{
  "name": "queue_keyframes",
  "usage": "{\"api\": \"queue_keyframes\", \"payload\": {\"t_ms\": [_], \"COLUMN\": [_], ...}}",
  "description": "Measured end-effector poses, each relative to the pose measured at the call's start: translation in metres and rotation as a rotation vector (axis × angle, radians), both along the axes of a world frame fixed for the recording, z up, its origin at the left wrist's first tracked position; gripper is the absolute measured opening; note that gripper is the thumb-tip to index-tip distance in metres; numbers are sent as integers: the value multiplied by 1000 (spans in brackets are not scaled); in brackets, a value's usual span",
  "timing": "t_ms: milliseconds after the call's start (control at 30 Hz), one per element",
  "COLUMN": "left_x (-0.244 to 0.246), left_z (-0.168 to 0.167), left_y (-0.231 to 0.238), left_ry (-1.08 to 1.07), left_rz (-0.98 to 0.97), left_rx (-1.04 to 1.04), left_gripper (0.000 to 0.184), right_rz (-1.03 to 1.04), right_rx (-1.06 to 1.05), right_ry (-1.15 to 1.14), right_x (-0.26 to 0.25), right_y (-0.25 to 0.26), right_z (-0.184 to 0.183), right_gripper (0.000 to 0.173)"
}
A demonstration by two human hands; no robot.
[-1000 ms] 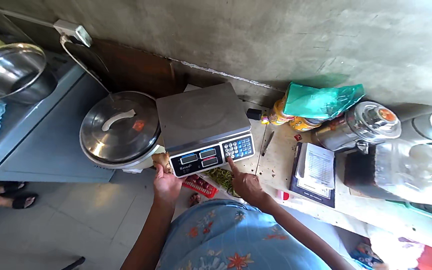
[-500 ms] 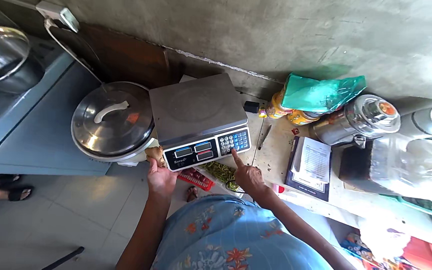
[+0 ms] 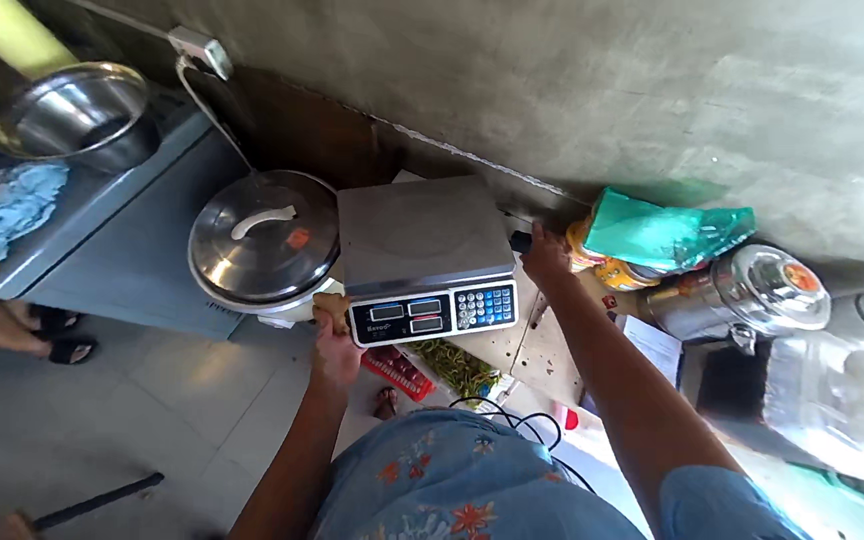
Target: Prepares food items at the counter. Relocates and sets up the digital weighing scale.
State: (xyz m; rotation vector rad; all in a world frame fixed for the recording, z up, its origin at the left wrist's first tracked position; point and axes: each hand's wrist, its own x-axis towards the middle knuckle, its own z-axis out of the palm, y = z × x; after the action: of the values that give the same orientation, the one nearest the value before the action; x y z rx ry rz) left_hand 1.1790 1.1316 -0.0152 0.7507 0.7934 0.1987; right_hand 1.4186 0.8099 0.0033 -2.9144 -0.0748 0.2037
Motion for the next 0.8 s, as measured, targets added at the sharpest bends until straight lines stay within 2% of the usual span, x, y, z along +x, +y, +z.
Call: {"api": "queue_keyframes", "payload": {"t_ms": [67, 133, 233, 333, 400, 600, 700, 800], "left_x": [4, 7, 13, 27, 37, 27, -7, -48], "left_z": [-1, -1, -5, -3, -5, -3, 6, 11], "left_y": [3, 4, -1, -9, -13, -23, -30, -19], "left_ry": [22, 38, 34, 113, 148, 23, 25, 30], "left_rz": [30, 43, 67, 163, 261, 407, 373, 401], "left_rx": [84, 172, 236, 274, 286, 226, 151, 76], "left_gripper": [59, 60, 69, 71, 68, 63, 60, 57], "right_rz": [-51, -122, -224, -295, -356, -351, -306, -216], "right_rx": [-119, -27, 347, 833, 980, 964, 1013, 963], "right_ry": [48, 21, -77, -40, 0, -85, -158, -236], "right_x": [3, -5, -19, -26, -30, -44, -81, -125], "right_y": [11, 20, 28, 38, 43, 49, 43, 54], "right_z": [4, 20, 34, 5, -10, -6, 6, 27], "right_gripper": [54, 50, 57, 65, 71, 70, 69, 66]}}
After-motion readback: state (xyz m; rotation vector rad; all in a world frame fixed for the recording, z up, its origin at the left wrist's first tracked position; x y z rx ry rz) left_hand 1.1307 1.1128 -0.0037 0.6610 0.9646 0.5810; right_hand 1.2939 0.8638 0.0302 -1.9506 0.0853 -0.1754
